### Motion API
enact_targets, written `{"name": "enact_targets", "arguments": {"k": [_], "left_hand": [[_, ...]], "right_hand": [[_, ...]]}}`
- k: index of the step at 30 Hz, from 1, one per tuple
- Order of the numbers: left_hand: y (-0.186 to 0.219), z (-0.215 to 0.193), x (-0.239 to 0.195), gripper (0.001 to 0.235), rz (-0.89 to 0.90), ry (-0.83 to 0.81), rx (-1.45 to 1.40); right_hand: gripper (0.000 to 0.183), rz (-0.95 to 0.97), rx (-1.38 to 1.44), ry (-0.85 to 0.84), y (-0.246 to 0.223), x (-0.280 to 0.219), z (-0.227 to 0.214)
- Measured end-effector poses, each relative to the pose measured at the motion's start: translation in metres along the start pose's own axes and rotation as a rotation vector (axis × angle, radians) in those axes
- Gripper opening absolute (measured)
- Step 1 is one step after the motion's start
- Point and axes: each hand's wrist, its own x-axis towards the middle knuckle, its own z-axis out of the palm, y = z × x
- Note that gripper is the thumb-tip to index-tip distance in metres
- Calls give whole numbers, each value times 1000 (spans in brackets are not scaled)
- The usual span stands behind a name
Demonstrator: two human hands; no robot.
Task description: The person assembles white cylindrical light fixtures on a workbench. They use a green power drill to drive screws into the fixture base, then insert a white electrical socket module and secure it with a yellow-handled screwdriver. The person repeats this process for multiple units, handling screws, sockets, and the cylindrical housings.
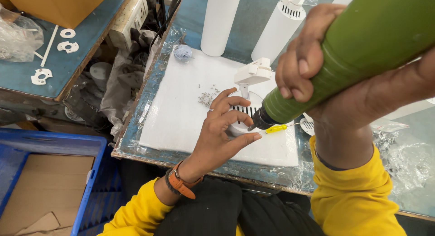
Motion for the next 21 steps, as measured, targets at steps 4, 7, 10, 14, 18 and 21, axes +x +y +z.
{"name": "enact_targets", "arguments": {"k": [4,7,10,14,18,21], "left_hand": [[-6,-6,-5,38,75,-55,-18],[-32,-35,-3,49,51,-52,-216],[-105,-73,24,23,-214,1,40],[-185,-79,31,16,-273,-261,412],[-213,-66,24,14,-358,-323,513],[-209,-61,18,12,-336,-267,542]], "right_hand": [[80,-12,-104,56,0,-1,-11],[80,-16,-82,104,1,9,-32],[80,20,-95,179,0,9,-54],[80,91,-151,205,-8,9,-77],[81,136,-201,222,-10,1,-83],[81,143,-214,210,-7,3,-81]]}}
